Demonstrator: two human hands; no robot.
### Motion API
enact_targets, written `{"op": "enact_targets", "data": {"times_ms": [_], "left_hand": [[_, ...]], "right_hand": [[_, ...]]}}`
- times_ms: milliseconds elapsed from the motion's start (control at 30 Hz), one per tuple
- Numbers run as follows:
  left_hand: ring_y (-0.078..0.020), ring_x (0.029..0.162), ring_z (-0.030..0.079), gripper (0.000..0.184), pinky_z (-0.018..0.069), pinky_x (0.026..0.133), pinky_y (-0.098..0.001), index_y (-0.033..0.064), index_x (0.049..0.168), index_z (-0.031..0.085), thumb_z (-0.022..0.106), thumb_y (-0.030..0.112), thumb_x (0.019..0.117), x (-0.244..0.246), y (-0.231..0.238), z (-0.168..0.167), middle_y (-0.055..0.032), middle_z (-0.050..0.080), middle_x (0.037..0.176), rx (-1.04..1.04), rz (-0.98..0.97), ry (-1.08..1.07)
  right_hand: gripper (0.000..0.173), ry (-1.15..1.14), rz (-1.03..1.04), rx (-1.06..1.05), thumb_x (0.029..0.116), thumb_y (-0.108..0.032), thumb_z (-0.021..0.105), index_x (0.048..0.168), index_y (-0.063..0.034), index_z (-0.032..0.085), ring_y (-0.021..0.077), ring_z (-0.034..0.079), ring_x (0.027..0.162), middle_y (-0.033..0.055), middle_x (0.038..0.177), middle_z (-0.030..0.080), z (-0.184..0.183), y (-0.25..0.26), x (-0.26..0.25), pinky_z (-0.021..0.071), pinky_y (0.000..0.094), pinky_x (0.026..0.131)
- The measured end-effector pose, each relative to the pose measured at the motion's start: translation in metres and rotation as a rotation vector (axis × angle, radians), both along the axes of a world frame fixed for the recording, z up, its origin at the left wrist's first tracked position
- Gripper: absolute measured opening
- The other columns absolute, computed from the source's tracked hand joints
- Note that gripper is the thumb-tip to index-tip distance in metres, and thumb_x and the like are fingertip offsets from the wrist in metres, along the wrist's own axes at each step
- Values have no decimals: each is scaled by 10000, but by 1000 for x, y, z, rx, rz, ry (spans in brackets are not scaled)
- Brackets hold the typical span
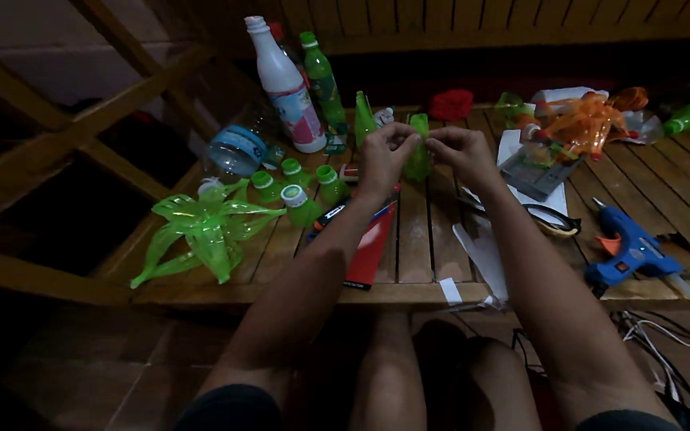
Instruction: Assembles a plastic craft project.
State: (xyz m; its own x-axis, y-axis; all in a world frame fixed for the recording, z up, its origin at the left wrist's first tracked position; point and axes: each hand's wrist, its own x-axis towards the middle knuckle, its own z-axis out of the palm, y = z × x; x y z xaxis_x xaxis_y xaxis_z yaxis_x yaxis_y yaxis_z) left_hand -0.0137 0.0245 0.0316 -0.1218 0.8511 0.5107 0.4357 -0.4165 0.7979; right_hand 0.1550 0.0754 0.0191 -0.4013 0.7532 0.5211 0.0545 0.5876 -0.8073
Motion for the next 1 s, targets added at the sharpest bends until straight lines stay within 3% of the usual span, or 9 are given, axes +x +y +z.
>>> {"op": "enact_targets", "data": {"times_ms": [200, 1000], "left_hand": [[-89, 801, 691, 193, 595, 735, -258, -9, 1126, 684, 663, 136, 1000, -1, -4, 4, -93, 695, 1039, -10, -5, 9], [-76, 814, 693, 178, 586, 748, -247, 8, 1117, 709, 657, 131, 1000, 3, -3, 0, -88, 718, 1048, 42, 34, 84]], "right_hand": [[170, 62, 0, -10, 976, -68, 658, 1112, 35, 656, 32, 651, 751, 28, 899, 680, 1, -1, 0, 575, 216, 712], [110, 67, 5, -8, 969, -87, 677, 1020, 10, 675, 35, 651, 720, 10, 851, 679, 2, -1, -2, 582, 223, 707]]}}
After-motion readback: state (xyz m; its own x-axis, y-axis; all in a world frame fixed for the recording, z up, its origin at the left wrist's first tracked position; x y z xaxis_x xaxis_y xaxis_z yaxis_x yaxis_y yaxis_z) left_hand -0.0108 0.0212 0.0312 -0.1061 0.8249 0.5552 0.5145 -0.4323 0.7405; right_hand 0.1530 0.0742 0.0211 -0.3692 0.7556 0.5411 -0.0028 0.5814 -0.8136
